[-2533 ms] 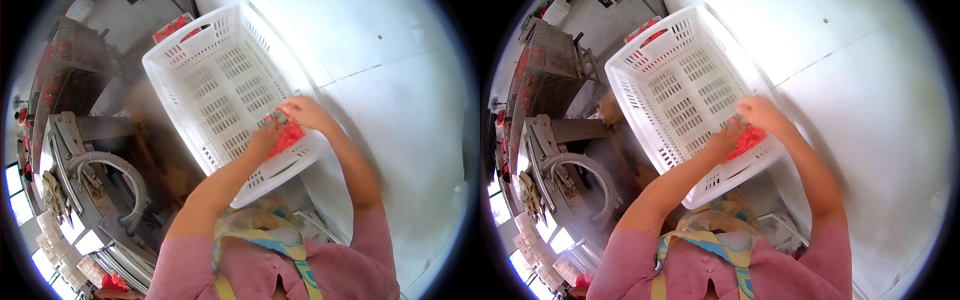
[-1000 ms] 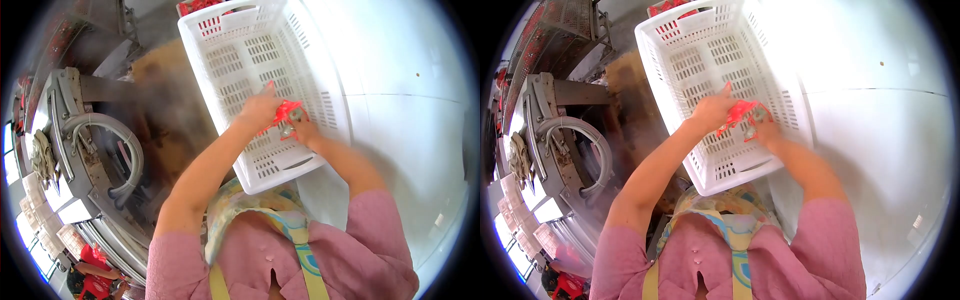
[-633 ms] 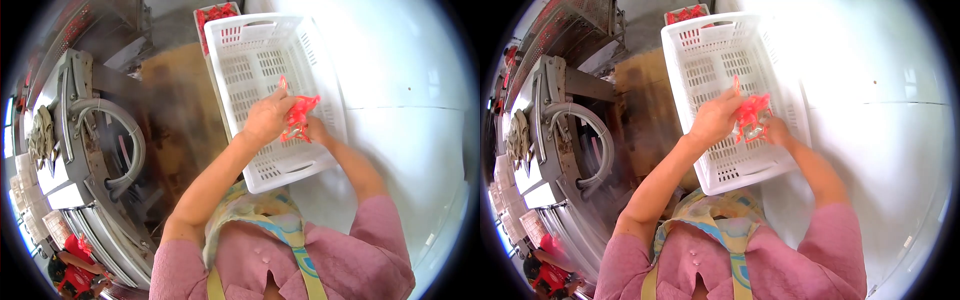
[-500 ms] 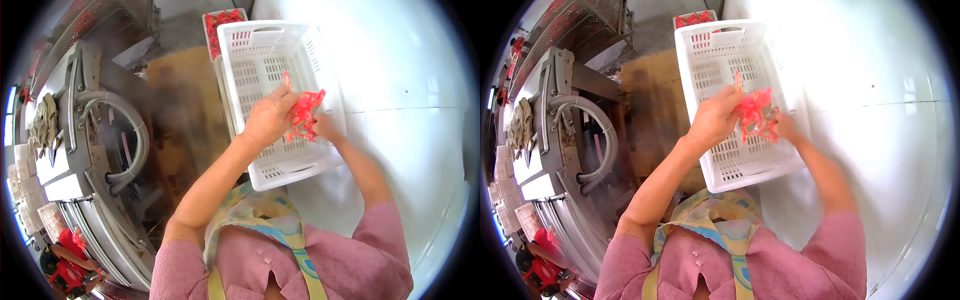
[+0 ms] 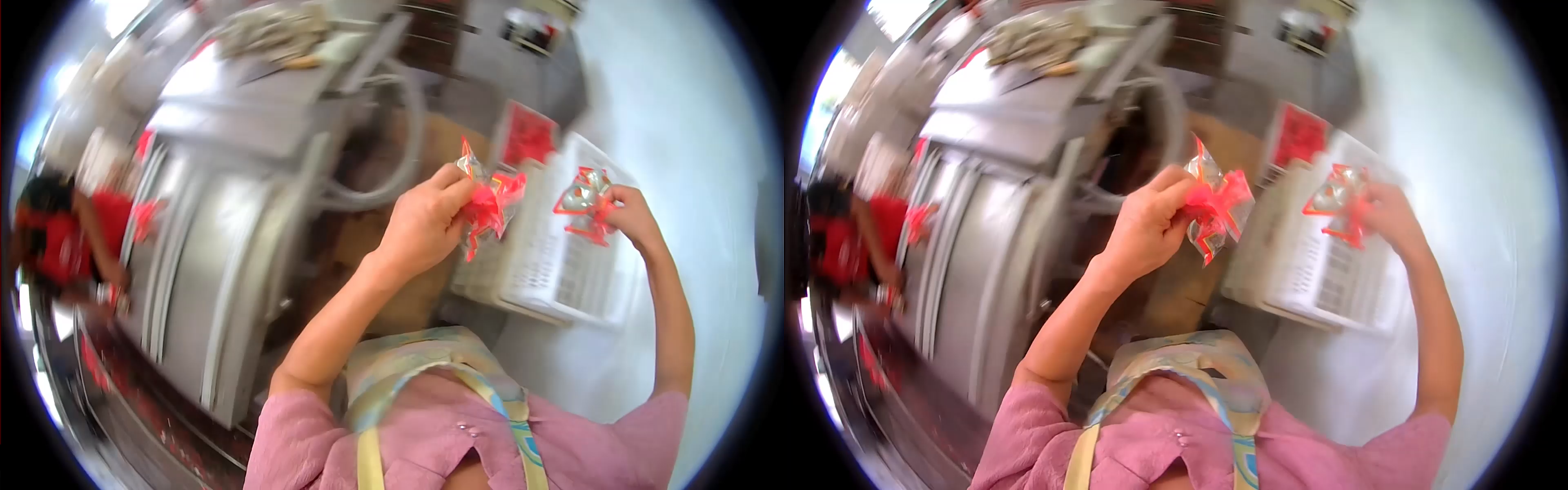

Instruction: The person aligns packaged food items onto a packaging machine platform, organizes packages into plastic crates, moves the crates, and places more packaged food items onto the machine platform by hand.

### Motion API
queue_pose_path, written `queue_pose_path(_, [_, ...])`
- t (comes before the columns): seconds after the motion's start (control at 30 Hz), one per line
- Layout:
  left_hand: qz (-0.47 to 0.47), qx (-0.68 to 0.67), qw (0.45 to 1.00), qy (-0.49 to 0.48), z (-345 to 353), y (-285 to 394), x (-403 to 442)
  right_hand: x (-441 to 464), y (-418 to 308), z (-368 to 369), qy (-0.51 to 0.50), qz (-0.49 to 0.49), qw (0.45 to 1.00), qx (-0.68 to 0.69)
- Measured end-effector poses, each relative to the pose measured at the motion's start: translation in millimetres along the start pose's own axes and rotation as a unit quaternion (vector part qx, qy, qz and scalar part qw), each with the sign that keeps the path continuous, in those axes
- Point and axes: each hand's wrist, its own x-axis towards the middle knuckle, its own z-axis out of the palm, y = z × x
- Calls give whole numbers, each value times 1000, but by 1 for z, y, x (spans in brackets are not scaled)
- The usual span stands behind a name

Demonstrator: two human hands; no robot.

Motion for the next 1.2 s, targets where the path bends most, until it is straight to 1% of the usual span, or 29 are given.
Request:
queue_pose_path(0.07, [-26, 97, 993, 56, -74, -1, -55, -5, -73, 50, -63, -53, 996, -24])
queue_pose_path(0.1, [-43, 123, 989, 72, -106, 7, -81, -13, -106, 70, -114, -78, 990, -12])
queue_pose_path(0.13, [-47, 162, 980, 109, -139, 4, -112, -15, -133, 97, -159, -115, 981, 3])
queue_pose_path(0.17, [-113, 193, 968, 114, -175, 15, -142, -20, -164, 119, -201, -147, 968, 18])
queue_pose_path(0.2, [-130, 216, 958, 139, -207, 19, -171, -33, -207, 146, -224, -148, 963, -26])
queue_pose_path(0.23, [-147, 240, 946, 161, -237, 22, -200, -31, -230, 179, -206, -207, 955, -58])
queue_pose_path(0.3, [-164, 326, 913, 183, -291, 20, -257, -48, -294, 242, -302, -223, 927, -7])
queue_pose_path(0.33, [-195, 406, 877, 170, -289, -18, -265, 1, -291, 296, -358, -233, 904, 21])
queue_pose_path(0.37, [-211, 434, 862, 154, -306, -19, -281, 6, -312, 330, -406, -236, 883, 22])
queue_pose_path(0.4, [-227, 462, 846, 138, -322, -22, -297, -4, -329, 367, -393, -268, 879, 32])
queue_pose_path(0.43, [-243, 486, 831, 119, -333, -30, -313, 2, -335, 409, -405, -290, 864, 76])
queue_pose_path(0.5, [-275, 497, 819, 79, -348, -52, -341, 5, -354, 477, -387, -341, 855, 50])
queue_pose_path(0.53, [-286, 497, 817, 66, -351, -65, -352, 12, -355, 513, -371, -349, 859, 49])
queue_pose_path(0.57, [-294, 497, 814, 53, -352, -75, -360, 8, -356, 539, -311, -398, 863, 10])
queue_pose_path(0.6, [-329, 454, 827, 28, -352, -79, -363, 12, -350, 565, -277, -438, 855, 2])
queue_pose_path(0.63, [-314, 458, 831, 39, -347, -85, -366, 6, -352, 581, -242, -478, 844, -5])
queue_pose_path(0.67, [-297, 462, 834, 48, -339, -93, -369, 0, -349, 592, -215, -490, 845, -18])
queue_pose_path(0.7, [-282, 464, 838, 54, -334, -97, -371, -6, -345, 598, -195, -520, 831, -30])
queue_pose_path(0.8, [-320, 414, 849, 77, -325, -107, -372, -14, -328, 600, -208, -549, 805, -86])
queue_pose_path(0.87, [-348, 371, 845, 165, -318, -102, -369, -29, -326, 588, -203, -552, 795, -148])
queue_pose_path(0.9, [-359, 350, 840, 207, -314, -97, -367, -30, -323, 587, -201, -575, 774, -170])
queue_pose_path(0.93, [-399, 317, 834, 213, -315, -88, -364, -30, -320, 588, -197, -598, 753, -191])
queue_pose_path(0.97, [-392, 325, 819, 266, -313, -88, -366, -29, -318, 588, -193, -620, 730, -213])
queue_pose_path(1.0, [-385, 331, 801, 318, -308, -89, -369, -38, -326, 577, -219, -611, 718, -251])
queue_pose_path(1.03, [-377, 336, 780, 371, -303, -90, -374, -48, -338, 563, -226, -590, 718, -291])
queue_pose_path(1.07, [-422, 306, 772, 365, -298, -96, -385, -58, -352, 550, -232, -571, 715, -331])
queue_pose_path(1.1, [-429, 333, 753, 372, -295, -97, -391, -66, -364, 542, -238, -551, 709, -370])
queue_pose_path(1.17, [-439, 384, 717, 382, -289, -95, -401, -76, -382, 534, -255, -577, 714, -303])
queue_pose_path(1.2, [-483, 356, 694, 398, -287, -92, -405, -81, -385, 536, -262, -587, 717, -270])
